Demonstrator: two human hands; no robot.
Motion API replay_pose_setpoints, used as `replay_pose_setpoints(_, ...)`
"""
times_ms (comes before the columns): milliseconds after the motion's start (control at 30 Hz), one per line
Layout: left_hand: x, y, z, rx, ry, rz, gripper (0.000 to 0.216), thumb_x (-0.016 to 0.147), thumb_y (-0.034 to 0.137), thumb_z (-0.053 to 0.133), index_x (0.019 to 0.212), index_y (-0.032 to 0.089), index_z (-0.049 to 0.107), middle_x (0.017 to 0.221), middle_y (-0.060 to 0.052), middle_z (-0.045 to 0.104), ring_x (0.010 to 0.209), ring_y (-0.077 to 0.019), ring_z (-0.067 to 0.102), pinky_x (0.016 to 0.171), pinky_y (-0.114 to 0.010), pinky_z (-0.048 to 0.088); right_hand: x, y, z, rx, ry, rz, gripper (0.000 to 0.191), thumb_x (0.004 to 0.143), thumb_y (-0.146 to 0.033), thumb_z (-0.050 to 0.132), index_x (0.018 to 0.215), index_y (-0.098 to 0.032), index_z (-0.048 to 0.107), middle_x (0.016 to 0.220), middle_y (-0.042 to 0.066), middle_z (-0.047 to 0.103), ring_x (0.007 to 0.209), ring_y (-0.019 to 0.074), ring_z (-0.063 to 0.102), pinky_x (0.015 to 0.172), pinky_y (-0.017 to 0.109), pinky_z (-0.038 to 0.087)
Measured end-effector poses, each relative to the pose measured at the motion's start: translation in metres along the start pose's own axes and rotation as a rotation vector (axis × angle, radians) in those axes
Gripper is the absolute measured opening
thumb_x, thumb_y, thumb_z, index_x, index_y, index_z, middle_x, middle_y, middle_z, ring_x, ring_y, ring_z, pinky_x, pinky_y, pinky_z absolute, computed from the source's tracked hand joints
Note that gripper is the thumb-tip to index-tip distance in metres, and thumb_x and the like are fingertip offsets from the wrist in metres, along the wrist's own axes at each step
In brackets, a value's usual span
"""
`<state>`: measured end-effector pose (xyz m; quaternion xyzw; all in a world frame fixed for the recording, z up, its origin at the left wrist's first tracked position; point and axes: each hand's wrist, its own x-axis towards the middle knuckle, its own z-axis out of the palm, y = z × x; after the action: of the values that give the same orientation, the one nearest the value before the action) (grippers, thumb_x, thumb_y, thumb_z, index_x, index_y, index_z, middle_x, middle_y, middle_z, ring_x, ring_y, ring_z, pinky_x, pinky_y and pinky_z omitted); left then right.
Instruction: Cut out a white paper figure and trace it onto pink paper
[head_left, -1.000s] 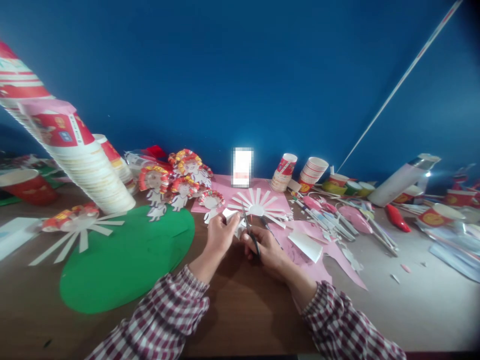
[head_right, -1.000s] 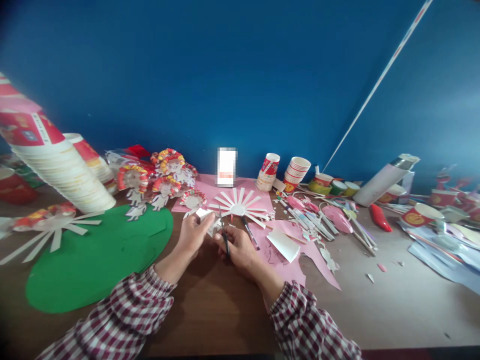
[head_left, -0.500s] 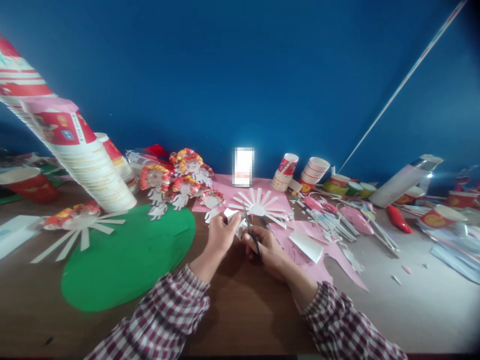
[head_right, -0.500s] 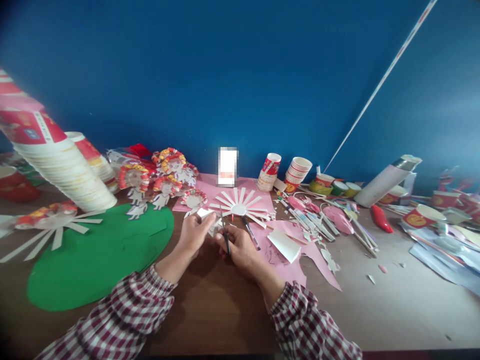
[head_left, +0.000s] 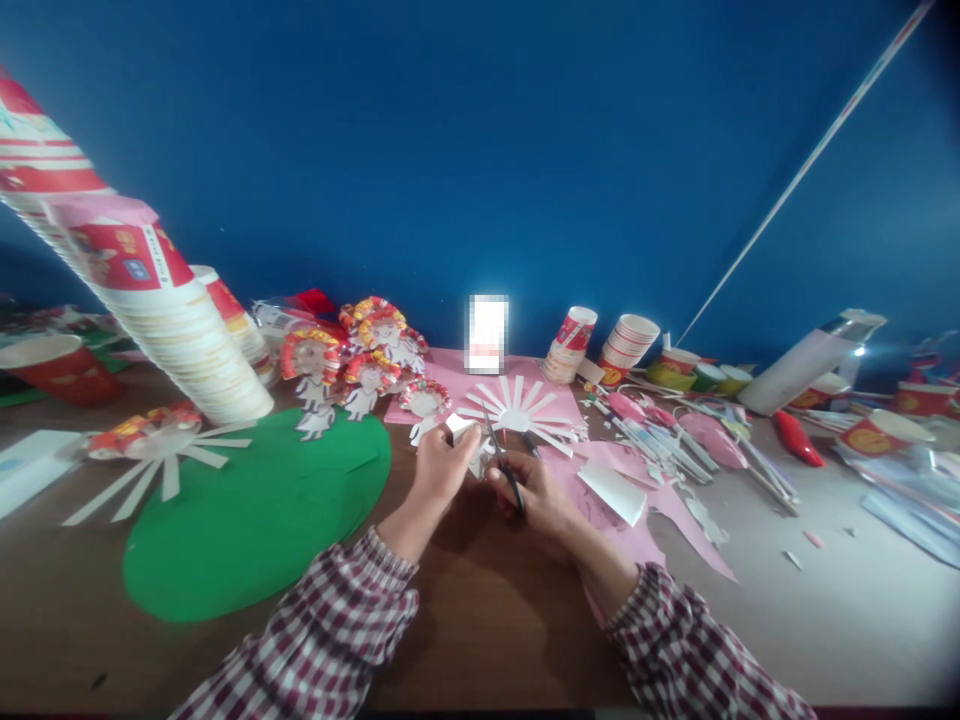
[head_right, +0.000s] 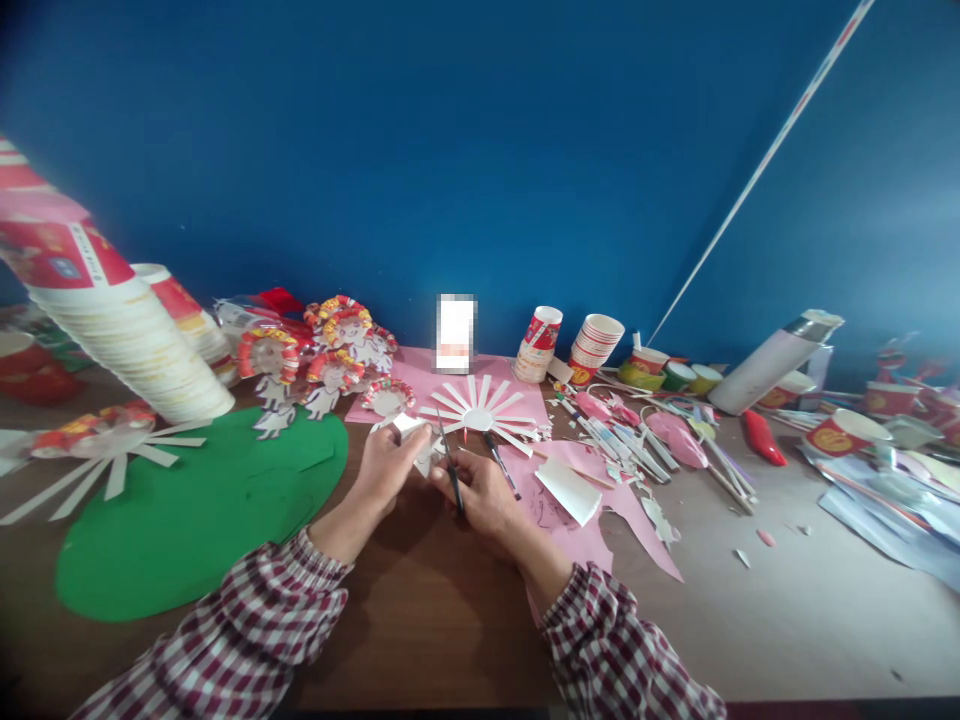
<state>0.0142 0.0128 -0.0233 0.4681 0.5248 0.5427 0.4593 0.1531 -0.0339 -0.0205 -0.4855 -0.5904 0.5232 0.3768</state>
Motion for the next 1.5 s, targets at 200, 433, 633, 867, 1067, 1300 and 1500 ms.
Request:
replay_pose_setpoints(200,0.002,-0.002,-0.001,0.024,-0.006,0.022,0.026,0.062,0.038,0.064,0.06,0.013,0.059,0.048,0.001,0.051,0.046,-0.0108,0.046,0.042,-0.021,0.031,0.001,0.001,-0.003,-0.029,-0.017,-0.022,0.028,0.078,-0.047,0.058,0.077,-0.019,0.053,0.051,-0.005,0.047,0.041,0.0089,0.044,0.038,0.019,0.034)
replay_pose_setpoints(433,0.005,-0.004,-0.005,0.067,-0.072,0.033,0.027,0.066,0.039,0.061,0.059,0.013,0.057,0.048,0.002,0.049,0.043,-0.009,0.041,0.041,-0.02,0.029,0.002,0.004,-0.005,-0.097,-0.02,-0.046,0.025,0.08,-0.043,0.057,0.077,-0.019,0.054,0.05,-0.005,0.048,0.041,0.0088,0.043,0.039,0.019,0.034)
replay_pose_setpoints(633,0.008,-0.005,-0.006,0.073,-0.091,0.033,0.025,0.067,0.038,0.06,0.062,0.013,0.059,0.051,0.001,0.052,0.045,-0.0096,0.044,0.042,-0.02,0.032,0.003,0.009,-0.006,-0.119,-0.017,-0.044,0.024,0.079,-0.042,0.059,0.075,-0.019,0.054,0.049,-0.005,0.048,0.039,0.0085,0.045,0.038,0.018,0.034)
replay_pose_setpoints(867,0.009,-0.007,-0.005,0.069,-0.053,0.037,0.026,0.064,0.04,0.061,0.062,0.013,0.061,0.05,0.001,0.054,0.044,-0.0104,0.046,0.041,-0.02,0.031,0.004,0.008,-0.004,-0.006,-0.025,0.002,0.024,0.079,-0.042,0.059,0.077,-0.018,0.053,0.051,-0.005,0.05,0.041,0.0086,0.047,0.038,0.018,0.037)
replay_pose_setpoints(1067,0.009,-0.01,-0.006,0.086,-0.063,0.042,0.028,0.066,0.041,0.061,0.063,0.013,0.061,0.051,0.001,0.054,0.044,-0.0103,0.046,0.041,-0.02,0.031,0.002,0.003,-0.003,-0.008,-0.031,-0.003,0.025,0.078,-0.042,0.06,0.081,-0.018,0.056,0.052,-0.004,0.05,0.044,0.0089,0.048,0.041,0.018,0.037)
replay_pose_setpoints(1300,0.008,-0.011,-0.004,0.068,-0.06,0.039,0.03,0.066,0.042,0.062,0.065,0.012,0.061,0.052,0.0,0.054,0.045,-0.0102,0.046,0.041,-0.02,0.03,-0.001,-0.001,-0.002,0.017,-0.034,-0.002,0.025,0.077,-0.042,0.061,0.078,-0.018,0.055,0.052,-0.005,0.048,0.044,0.0088,0.046,0.041,0.018,0.036)
replay_pose_setpoints(1500,0.007,-0.008,-0.005,0.117,-0.065,0.074,0.03,0.067,0.042,0.061,0.06,0.013,0.058,0.05,0.001,0.051,0.045,-0.0096,0.044,0.042,-0.02,0.031,0.0,-0.001,-0.001,0.023,-0.05,-0.001,0.025,0.079,-0.043,0.059,0.077,-0.018,0.053,0.051,-0.005,0.049,0.042,0.0081,0.045,0.04,0.018,0.034)
